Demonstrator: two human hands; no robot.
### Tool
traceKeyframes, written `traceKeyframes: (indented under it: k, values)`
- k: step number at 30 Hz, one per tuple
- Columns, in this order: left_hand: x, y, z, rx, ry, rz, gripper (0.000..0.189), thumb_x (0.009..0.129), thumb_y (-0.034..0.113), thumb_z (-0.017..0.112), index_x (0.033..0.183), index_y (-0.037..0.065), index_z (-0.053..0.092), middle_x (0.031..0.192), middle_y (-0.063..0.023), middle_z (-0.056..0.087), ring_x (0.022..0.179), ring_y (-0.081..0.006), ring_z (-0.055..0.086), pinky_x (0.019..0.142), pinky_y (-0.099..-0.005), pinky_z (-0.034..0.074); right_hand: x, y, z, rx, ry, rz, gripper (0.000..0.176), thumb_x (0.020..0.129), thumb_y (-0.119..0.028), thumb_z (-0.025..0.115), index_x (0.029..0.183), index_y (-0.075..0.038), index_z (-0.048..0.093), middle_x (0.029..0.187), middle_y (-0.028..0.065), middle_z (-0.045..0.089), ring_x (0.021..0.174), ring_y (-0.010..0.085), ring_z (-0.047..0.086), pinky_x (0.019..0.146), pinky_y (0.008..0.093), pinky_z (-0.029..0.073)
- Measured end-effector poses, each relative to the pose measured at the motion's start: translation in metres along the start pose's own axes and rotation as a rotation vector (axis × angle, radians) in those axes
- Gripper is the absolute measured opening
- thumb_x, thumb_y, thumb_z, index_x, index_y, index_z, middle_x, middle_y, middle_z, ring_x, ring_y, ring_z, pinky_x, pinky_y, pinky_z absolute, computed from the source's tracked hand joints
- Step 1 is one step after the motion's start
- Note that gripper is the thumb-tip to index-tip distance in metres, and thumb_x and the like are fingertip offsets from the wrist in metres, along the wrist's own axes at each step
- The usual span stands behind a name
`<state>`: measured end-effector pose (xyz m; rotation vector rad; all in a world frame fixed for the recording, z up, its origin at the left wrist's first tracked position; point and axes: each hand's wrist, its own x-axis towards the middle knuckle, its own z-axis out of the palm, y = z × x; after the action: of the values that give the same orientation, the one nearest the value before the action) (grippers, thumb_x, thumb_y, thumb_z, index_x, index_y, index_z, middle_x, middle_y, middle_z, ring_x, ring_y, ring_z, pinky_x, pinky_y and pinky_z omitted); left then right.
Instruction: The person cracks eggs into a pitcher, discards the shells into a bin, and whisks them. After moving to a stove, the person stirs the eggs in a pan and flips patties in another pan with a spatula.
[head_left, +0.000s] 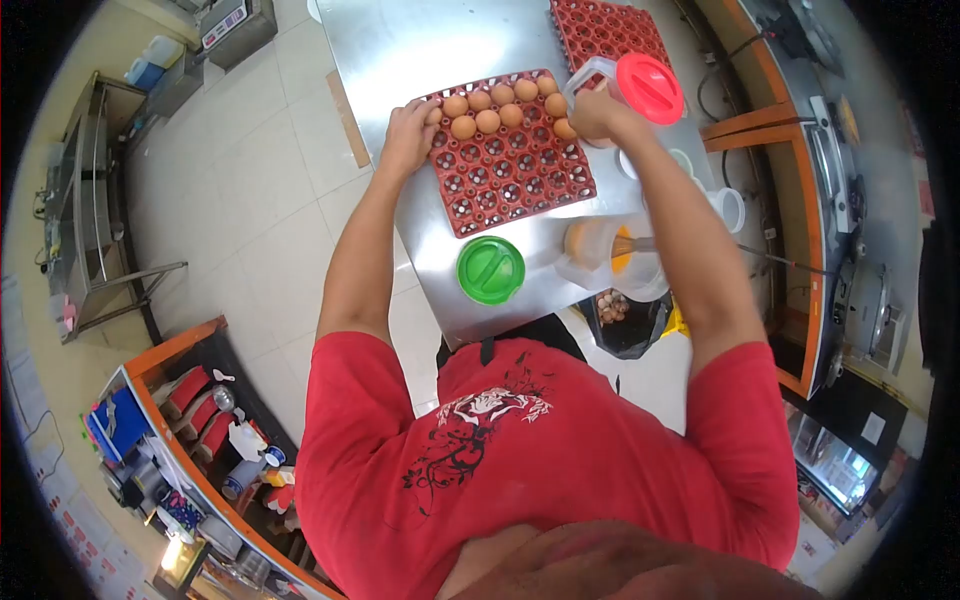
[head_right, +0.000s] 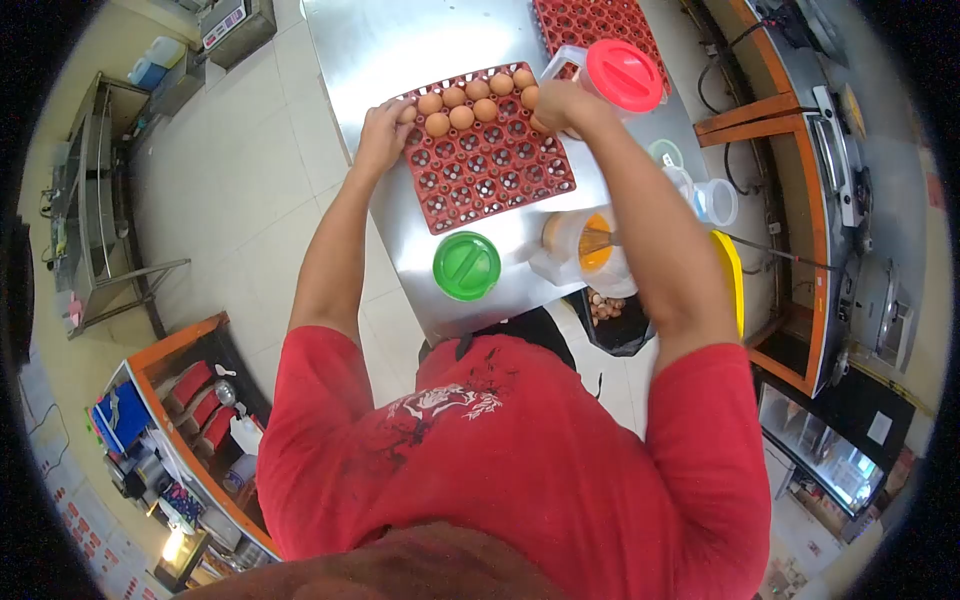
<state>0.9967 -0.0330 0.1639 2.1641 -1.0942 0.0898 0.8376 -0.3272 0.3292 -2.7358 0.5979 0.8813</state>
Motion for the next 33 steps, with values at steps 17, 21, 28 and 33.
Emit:
traceKeyframes:
  k: [17, 21, 28, 33]
  values:
    - [0.005, 0.067, -0.023, 0.058, -0.328, -0.06, 0.061, 0.09, 0.023, 0.08, 0.146, 0.015, 0.057, 0.134, -0.0183, 0.062, 0.103, -0.044, 0.071, 0.08, -0.0557, 0.059, 0.071, -0.024, 0.081, 1.658, 0.304, 0.649, 0.045, 0.097, -0.038, 0.06, 0.118, 0.001, 0.067, 0.095, 0.0172, 0.068, 0.094, 0.0363, 0.068, 0.091, 0.0524, 0.059]
    - [0.002, 0.067, -0.016, 0.072, -0.3, -0.054, 0.064, 0.088, 0.02, 0.08, 0.147, 0.016, 0.055, 0.136, -0.0175, 0.061, 0.104, -0.0431, 0.072, 0.082, -0.0545, 0.059, 0.027, -0.061, 0.03, 1.462, 0.182, 0.397, 0.041, 0.096, -0.027, 0.062, 0.13, -0.003, 0.063, 0.111, 0.0202, 0.066, 0.104, 0.0347, 0.07, 0.094, 0.0496, 0.059]
    - [-0.006, 0.057, -0.005, -0.768, 0.014, -0.501, 0.036, 0.107, 0.028, 0.061, 0.135, 0.007, 0.062, 0.102, -0.014, 0.074, 0.074, -0.026, 0.07, 0.062, -0.037, 0.055, 0.052, -0.077, 0.077, 0.582, 0.339, 0.186, 0.057, 0.09, -0.024, 0.077, 0.138, -0.007, 0.052, 0.148, 0.0198, 0.058, 0.129, 0.0393, 0.065, 0.104, 0.052, 0.055]
    - [-0.019, 0.101, -0.034, -1.373, 0.134, -0.732, 0.034, 0.114, 0.034, 0.05, 0.126, 0.004, 0.058, 0.088, -0.0094, 0.063, 0.059, -0.017, 0.06, 0.05, -0.0284, 0.048, 0.032, -0.083, 0.075, 0.525, 0.339, 0.094, 0.046, 0.098, -0.019, 0.067, 0.141, -0.01, 0.054, 0.148, 0.0173, 0.06, 0.126, 0.0395, 0.068, 0.103, 0.0515, 0.056]
